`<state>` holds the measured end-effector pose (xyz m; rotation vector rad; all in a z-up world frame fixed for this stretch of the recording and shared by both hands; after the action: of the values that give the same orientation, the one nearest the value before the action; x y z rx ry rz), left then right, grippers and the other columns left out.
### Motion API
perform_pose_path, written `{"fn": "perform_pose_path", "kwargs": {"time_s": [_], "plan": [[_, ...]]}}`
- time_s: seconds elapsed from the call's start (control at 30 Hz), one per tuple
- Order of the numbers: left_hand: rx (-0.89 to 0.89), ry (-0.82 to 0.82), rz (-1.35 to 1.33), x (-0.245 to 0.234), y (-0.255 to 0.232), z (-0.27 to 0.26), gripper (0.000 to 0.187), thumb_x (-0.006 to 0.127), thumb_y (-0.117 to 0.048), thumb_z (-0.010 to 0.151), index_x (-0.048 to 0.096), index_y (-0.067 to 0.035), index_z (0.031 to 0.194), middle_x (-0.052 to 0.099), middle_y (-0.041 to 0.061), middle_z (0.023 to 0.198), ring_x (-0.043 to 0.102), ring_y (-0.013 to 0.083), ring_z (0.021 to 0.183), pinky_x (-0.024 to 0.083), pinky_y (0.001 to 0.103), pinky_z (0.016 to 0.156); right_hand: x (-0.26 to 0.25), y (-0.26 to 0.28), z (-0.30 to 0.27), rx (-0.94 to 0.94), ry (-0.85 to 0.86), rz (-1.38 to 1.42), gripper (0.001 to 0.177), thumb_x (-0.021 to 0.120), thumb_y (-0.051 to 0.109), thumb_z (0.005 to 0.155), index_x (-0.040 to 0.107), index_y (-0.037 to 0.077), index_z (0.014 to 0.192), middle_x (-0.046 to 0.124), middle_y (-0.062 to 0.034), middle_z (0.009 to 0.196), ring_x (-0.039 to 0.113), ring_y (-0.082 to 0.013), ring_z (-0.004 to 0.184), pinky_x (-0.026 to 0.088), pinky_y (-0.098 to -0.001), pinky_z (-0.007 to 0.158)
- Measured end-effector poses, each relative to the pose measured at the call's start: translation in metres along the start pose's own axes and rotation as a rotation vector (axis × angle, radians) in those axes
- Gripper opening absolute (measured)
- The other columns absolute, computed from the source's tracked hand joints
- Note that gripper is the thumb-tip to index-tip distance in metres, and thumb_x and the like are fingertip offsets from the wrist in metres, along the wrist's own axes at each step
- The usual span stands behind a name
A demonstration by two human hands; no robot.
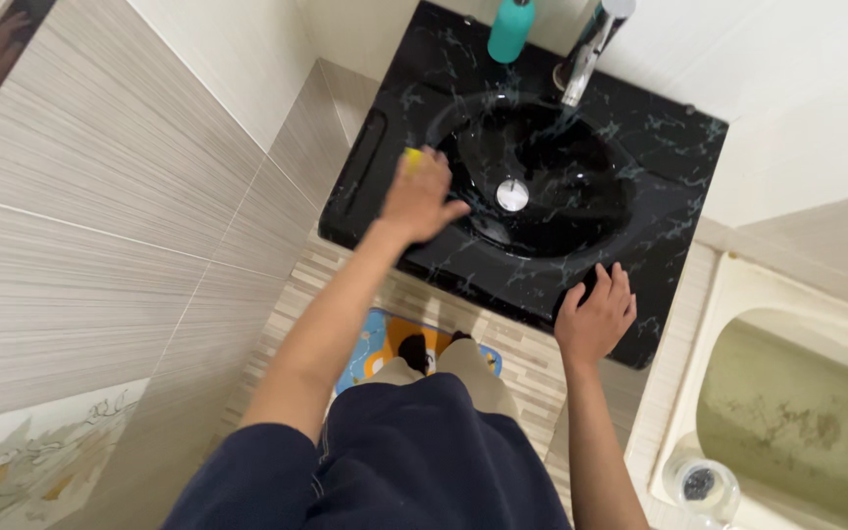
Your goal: The person cleans a black marble bathroom sink using a yellow sponge. They wipe the sink basin, the surrounding countertop, and the faucet area repeatedly. A teal soap dispenser is visible on the counter but is not moved.
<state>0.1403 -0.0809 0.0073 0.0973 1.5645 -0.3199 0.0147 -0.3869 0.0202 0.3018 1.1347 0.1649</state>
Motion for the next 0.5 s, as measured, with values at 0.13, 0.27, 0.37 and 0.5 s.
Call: {"fn": "perform_pose_path", "kwargs": {"time_s": [0.13,0.27,0.37,0.5], "plan": [[0.130,0.380,-0.151,0.010,-0.100,-0.036,0.081,0.047,-0.068,0.101,0.058,-0.001,0.145,0.055,0.017,0.153,0.042,0.0312,0.152,0.017,0.051,0.136,0.000,-0.001,-0.002,-0.001,-0.003,0.006,0.040,0.059,0.019,0.100,0.063,0.002,0.136,0.056,-0.0181,0.151,0.047,-0.0340,0.144,0.030,-0.0509,0.120],[0.397,-0.111,-0.286,-0.004,-0.147,-0.086,0.086,0.060,-0.062,0.093,0.050,0.002,0.148,0.042,0.019,0.161,0.033,0.0349,0.152,0.019,0.053,0.125,0.000,0.000,0.000,0.010,-0.015,-0.013,0.040,0.060,0.019,0.098,0.064,0.002,0.135,0.057,-0.0177,0.150,0.049,-0.0331,0.143,0.031,-0.0509,0.120],[0.348,-0.067,-0.153,-0.001,-0.123,-0.100,0.094,0.066,-0.059,0.080,0.045,-0.001,0.151,0.038,0.018,0.161,0.030,0.0322,0.151,0.016,0.054,0.123,0.000,0.000,0.001,0.019,-0.024,-0.009,0.040,0.060,0.019,0.097,0.065,0.003,0.133,0.057,-0.0173,0.149,0.049,-0.0330,0.142,0.032,-0.0501,0.119],[0.112,-0.037,-0.136,-0.003,-0.039,-0.080,0.088,0.068,-0.054,0.086,0.042,-0.003,0.152,0.035,0.017,0.163,0.026,0.0329,0.155,0.013,0.054,0.127,0.001,0.000,0.001,0.020,-0.026,-0.014,0.039,0.059,0.019,0.097,0.065,0.003,0.132,0.057,-0.0171,0.149,0.050,-0.0322,0.141,0.032,-0.0490,0.119]]}}
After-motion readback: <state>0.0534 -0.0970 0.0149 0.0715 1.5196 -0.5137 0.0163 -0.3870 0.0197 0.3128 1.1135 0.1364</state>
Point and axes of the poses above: each hand's wrist, its own z-axis towards the middle knuckle, its own x-axis out of the palm, y = z × x, the point moved 5 cm from there along z, towards the middle knuckle
